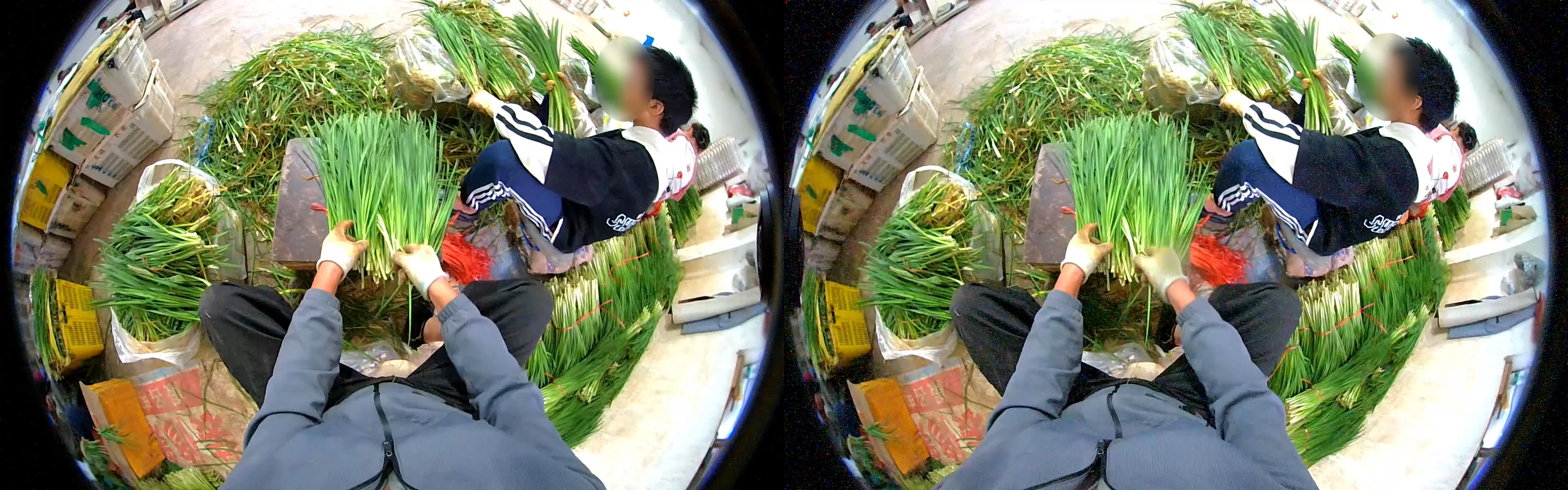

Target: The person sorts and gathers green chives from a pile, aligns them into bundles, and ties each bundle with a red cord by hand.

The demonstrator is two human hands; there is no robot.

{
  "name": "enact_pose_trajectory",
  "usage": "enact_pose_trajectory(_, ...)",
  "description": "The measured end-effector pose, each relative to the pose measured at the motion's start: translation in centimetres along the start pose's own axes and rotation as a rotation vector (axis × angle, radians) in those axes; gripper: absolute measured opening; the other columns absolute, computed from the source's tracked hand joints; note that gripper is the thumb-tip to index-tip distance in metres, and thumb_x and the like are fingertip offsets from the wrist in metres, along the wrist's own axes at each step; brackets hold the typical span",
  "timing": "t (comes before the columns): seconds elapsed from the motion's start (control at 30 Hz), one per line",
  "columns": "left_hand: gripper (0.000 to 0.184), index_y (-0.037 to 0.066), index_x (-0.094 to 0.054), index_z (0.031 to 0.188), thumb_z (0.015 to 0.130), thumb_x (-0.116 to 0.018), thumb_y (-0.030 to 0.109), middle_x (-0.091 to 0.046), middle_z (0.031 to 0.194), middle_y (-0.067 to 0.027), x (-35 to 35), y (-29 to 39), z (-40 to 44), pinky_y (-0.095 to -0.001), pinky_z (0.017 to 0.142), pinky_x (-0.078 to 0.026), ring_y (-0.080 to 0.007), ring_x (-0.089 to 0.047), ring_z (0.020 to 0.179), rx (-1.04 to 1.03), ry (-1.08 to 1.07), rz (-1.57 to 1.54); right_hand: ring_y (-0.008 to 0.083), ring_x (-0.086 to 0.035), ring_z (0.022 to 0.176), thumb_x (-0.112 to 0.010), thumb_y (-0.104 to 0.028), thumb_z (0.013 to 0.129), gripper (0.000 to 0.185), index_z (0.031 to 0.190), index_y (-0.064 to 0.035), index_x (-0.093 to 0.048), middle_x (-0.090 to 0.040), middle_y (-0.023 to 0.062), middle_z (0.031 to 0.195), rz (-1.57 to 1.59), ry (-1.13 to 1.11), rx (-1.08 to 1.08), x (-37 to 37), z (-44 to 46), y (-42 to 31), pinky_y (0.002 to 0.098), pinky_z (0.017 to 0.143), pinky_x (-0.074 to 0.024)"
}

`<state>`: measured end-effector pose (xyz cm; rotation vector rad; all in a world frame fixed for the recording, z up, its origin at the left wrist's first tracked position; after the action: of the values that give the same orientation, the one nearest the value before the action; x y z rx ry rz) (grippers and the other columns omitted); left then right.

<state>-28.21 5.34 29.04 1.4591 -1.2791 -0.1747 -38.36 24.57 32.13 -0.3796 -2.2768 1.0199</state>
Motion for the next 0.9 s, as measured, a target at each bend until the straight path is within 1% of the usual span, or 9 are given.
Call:
enact_pose_trajectory(0.13,0.083,-0.001,-0.052,0.139,0.072,-0.085,0.037,-0.071,0.112,-0.0224,-0.4,1.2,-0.4,-0.0384,0.092,-0.054,-0.0329,-0.070,0.102,0.032,-0.008,-0.045,0.0222,-0.070,0.061,-0.067,-0.034,0.085,0.036,0.096,-0.0009,-0.074,-0.071,0.0149,0.070,-0.214,0.123,0.069,-2.0,-0.1,0.8,0.0354,0.064,-0.0561)
enact_pose_trajectory(0.23,0.091,0.000,-0.047,0.142,0.071,-0.086,0.041,-0.066,0.121,-0.0292,-0.3,4.1,-2.2,-0.0428,0.101,-0.050,-0.0402,-0.064,0.115,0.078,0.093,0.199,0.0346,-0.072,0.084,-0.066,-0.037,0.084,0.040,0.102,-0.0014,-0.073,-0.072,0.0222,0.084,-0.493,0.195,0.272,-5.1,1.2,1.9,0.0414,0.078,-0.0560)
enact_pose_trajectory(0.4,0.087,0.002,-0.042,0.144,0.074,-0.083,0.035,-0.064,0.125,-0.0262,-1.5,3.9,-1.8,-0.0438,0.103,-0.049,-0.0394,-0.063,0.117,0.121,0.060,0.330,0.0397,-0.068,0.100,-0.070,-0.026,0.083,0.039,0.117,-0.0067,-0.069,-0.072,0.0218,0.101,-0.327,-0.045,0.287,-7.2,-5.4,2.3,0.0456,0.089,-0.0538)
enact_pose_trajectory(0.47,0.086,0.004,-0.041,0.146,0.076,-0.082,0.034,-0.064,0.127,-0.0243,-1.8,3.4,-1.5,-0.0437,0.103,-0.049,-0.0387,-0.062,0.119,0.117,0.065,0.355,0.0384,-0.066,0.109,-0.072,-0.026,0.082,0.046,0.124,-0.0065,-0.066,-0.069,0.0223,0.117,-0.534,-0.493,0.559,-9.2,-7.9,5.7,0.0439,0.095,-0.0519)
enact_pose_trajectory(0.53,0.087,0.005,-0.044,0.145,0.075,-0.083,0.037,-0.065,0.126,-0.0239,-1.3,3.2,-1.5,-0.0438,0.102,-0.049,-0.0380,-0.063,0.118,0.112,0.064,0.332,0.0342,-0.063,0.116,-0.071,-0.030,0.081,0.052,0.126,-0.0055,-0.065,-0.065,0.0191,0.129,-0.640,-0.778,0.505,-6.9,-10.6,5.0,0.0399,0.101,-0.0491)
enact_pose_trajectory(0.57,0.085,0.005,-0.047,0.143,0.074,-0.084,0.038,-0.066,0.124,-0.0233,-0.9,3.3,-1.7,-0.0436,0.101,-0.050,-0.0376,-0.063,0.117,0.084,0.100,0.289,0.0352,-0.062,0.119,-0.076,-0.035,0.080,0.057,0.129,-0.0086,-0.064,-0.062,0.0204,0.134,-0.514,-0.600,0.436,-4.8,-9.7,4.7,0.0416,0.103,-0.0479)
enact_pose_trajectory(0.7,0.071,0.002,-0.060,0.129,0.077,-0.081,0.045,-0.067,0.118,-0.0232,3.0,3.3,-3.2,-0.0441,0.098,-0.049,-0.0382,-0.064,0.110,0.003,0.442,0.098,0.0343,-0.071,0.089,-0.067,-0.045,0.087,0.045,0.101,-0.0020,-0.073,-0.073,0.0214,0.092,-0.356,0.287,0.125,4.6,-5.1,3.2,0.0420,0.084,-0.0528)
enact_pose_trajectory(0.73,0.069,0.001,-0.061,0.127,0.078,-0.080,0.046,-0.066,0.120,-0.0240,3.6,2.0,-2.3,-0.0445,0.099,-0.049,-0.0387,-0.063,0.112,-0.044,0.562,0.125,0.0374,-0.070,0.094,-0.066,-0.049,0.087,0.052,0.103,0.0003,-0.071,-0.072,0.0251,0.096,-0.293,0.330,-0.084,5.7,-3.9,3.2,0.0444,0.086,-0.0522)
enact_pose_trajectory(0.9,0.083,-0.006,-0.058,0.129,0.082,-0.071,0.062,-0.062,0.125,-0.0310,4.5,0.0,-1.0,-0.0455,0.104,-0.046,-0.0421,-0.058,0.122,0.287,0.388,0.246,0.0468,-0.063,0.110,-0.065,-0.059,0.084,0.078,0.120,0.0101,-0.058,-0.065,0.0347,0.113,-0.259,0.374,-0.111,2.6,-0.6,4.0,0.0486,0.097,-0.0494)
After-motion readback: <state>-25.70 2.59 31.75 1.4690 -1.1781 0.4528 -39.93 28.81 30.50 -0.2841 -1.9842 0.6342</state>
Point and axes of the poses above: each hand's wrist, its own z-axis towards the middle knuckle, its own x-axis out of the back of the hand, y = z × x, the point moved 3 cm from there along z, towards the middle knuckle
